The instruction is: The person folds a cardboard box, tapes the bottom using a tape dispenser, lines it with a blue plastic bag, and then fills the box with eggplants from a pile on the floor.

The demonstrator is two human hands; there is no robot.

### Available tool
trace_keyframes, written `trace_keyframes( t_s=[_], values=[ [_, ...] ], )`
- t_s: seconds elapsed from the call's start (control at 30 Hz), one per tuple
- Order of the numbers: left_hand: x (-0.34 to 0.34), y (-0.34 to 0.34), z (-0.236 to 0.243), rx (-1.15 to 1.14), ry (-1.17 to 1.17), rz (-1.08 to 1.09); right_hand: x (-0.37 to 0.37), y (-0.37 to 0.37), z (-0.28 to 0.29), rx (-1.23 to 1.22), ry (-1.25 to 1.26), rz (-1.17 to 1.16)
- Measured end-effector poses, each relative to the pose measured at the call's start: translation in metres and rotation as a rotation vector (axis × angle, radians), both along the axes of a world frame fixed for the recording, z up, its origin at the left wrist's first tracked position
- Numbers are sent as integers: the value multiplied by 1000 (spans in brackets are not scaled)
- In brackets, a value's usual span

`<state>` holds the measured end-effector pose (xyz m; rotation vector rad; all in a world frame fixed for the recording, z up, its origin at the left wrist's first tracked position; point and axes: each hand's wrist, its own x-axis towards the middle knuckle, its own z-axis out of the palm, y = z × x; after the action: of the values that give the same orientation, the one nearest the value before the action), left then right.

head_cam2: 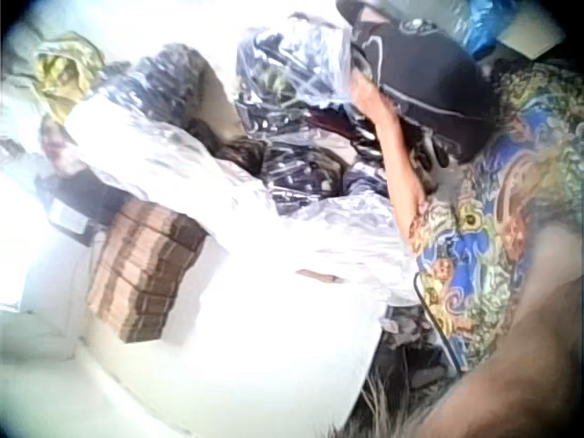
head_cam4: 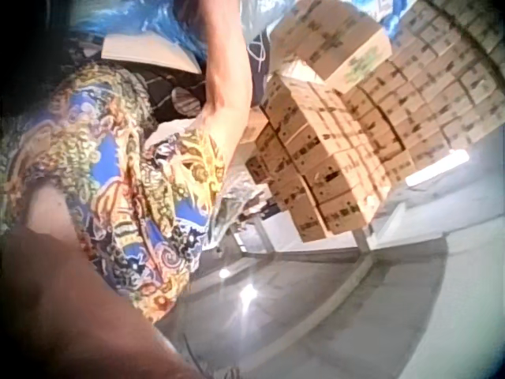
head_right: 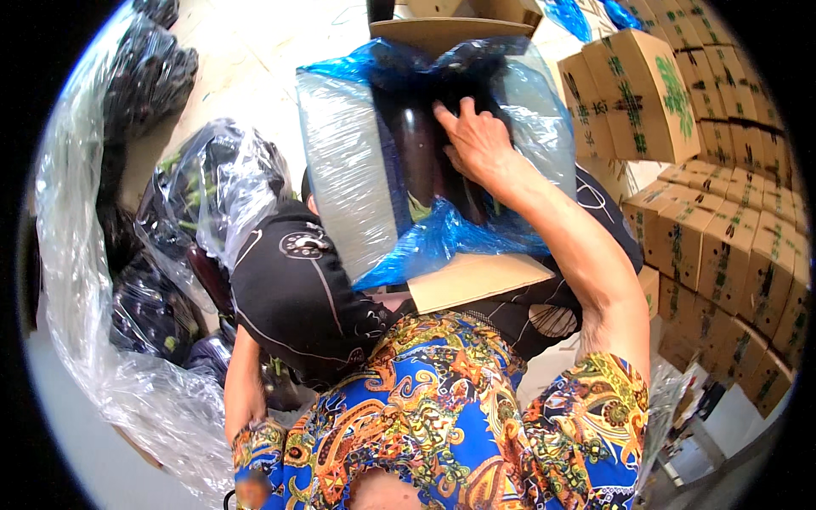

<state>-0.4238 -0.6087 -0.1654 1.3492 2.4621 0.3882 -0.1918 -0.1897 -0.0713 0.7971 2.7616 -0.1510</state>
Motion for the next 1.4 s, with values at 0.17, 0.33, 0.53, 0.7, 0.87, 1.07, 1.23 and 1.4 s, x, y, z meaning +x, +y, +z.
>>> trace_keyframes(
  t_s=[0.17,0.33,0.53,0.7,0.87,1.07,1.23,1.4],
  values=[
    [-15,10,127,29,-19,127,-10,-8,-4,6,9,-65],
    [-71,36,267,338,86,218,-15,-2,-5,70,-16,41],
    [18,195,325,671,-203,203,-21,-1,-2,86,-35,268],
    [30,298,226,25,-619,-144,-1,-8,-10,225,-84,387],
    [58,336,119,-28,-268,-273,-2,-3,-9,308,60,446],
    [68,344,81,-175,-93,-288,-4,-6,-3,300,139,456],
    [70,336,86,-125,117,-414,-2,-9,-11,359,159,470],
    [67,326,68,7,126,-428,19,-52,11,178,202,432]
  ],
)
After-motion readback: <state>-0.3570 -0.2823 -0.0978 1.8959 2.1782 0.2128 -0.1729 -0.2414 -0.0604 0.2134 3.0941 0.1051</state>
